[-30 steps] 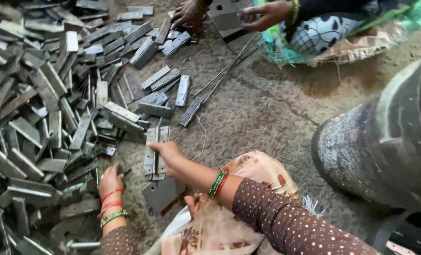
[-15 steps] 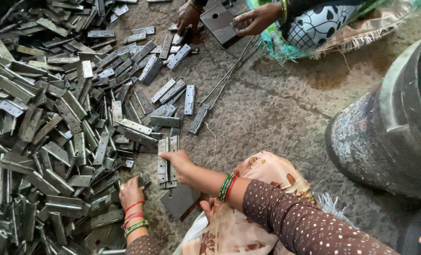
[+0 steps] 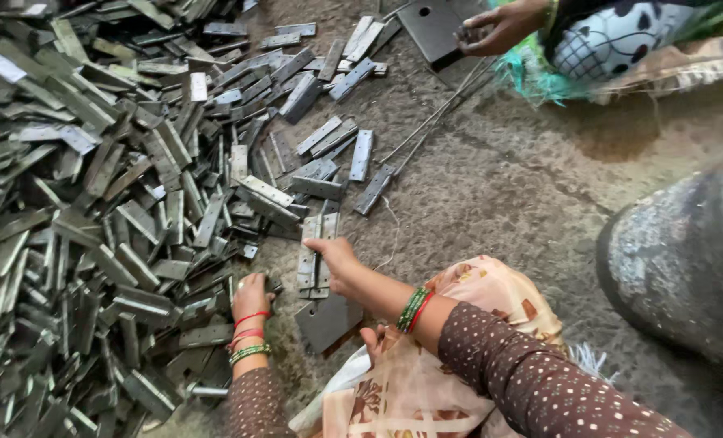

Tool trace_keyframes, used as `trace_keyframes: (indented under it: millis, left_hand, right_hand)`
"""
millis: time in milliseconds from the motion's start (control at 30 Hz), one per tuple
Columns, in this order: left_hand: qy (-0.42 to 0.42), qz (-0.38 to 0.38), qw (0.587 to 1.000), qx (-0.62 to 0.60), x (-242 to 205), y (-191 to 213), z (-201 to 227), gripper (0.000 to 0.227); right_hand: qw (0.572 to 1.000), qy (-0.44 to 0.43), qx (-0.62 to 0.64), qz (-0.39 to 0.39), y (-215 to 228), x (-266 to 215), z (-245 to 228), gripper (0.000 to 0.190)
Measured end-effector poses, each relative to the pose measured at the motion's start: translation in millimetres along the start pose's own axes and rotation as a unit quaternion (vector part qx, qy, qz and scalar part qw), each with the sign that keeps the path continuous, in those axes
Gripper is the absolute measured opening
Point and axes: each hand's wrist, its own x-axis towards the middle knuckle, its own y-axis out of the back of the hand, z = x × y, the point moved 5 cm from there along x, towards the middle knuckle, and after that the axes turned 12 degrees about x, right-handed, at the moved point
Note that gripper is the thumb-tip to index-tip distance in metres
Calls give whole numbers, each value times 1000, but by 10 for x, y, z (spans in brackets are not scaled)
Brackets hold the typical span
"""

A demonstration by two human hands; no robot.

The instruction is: The person sits on the floor and assembles metal hinge components by hand. They pick up individual hinge parts from a large pile, align them, and insert pins to form complete hinges, then place the assembled units into a nearby container.

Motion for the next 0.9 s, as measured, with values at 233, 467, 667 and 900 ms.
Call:
trace_keyframes:
  millis: [233, 467, 667, 900]
  left_hand:
    - [-1, -93, 996, 2, 188, 84, 181, 59]
    - [-25, -68, 997, 17, 113, -23, 117, 66]
    - [-3, -79, 997, 13, 67, -30, 12, 59]
    - [-26, -54, 998, -17, 146, -17, -8, 54]
  right_hand:
    - [996, 84, 29, -3, -66, -74, -144, 36]
    - [994, 27, 83, -73, -152, -2, 29, 29]
    - [995, 26, 77, -55, -191, -34, 64, 30]
    - [995, 41, 66, -61, -96, -48, -50, 33]
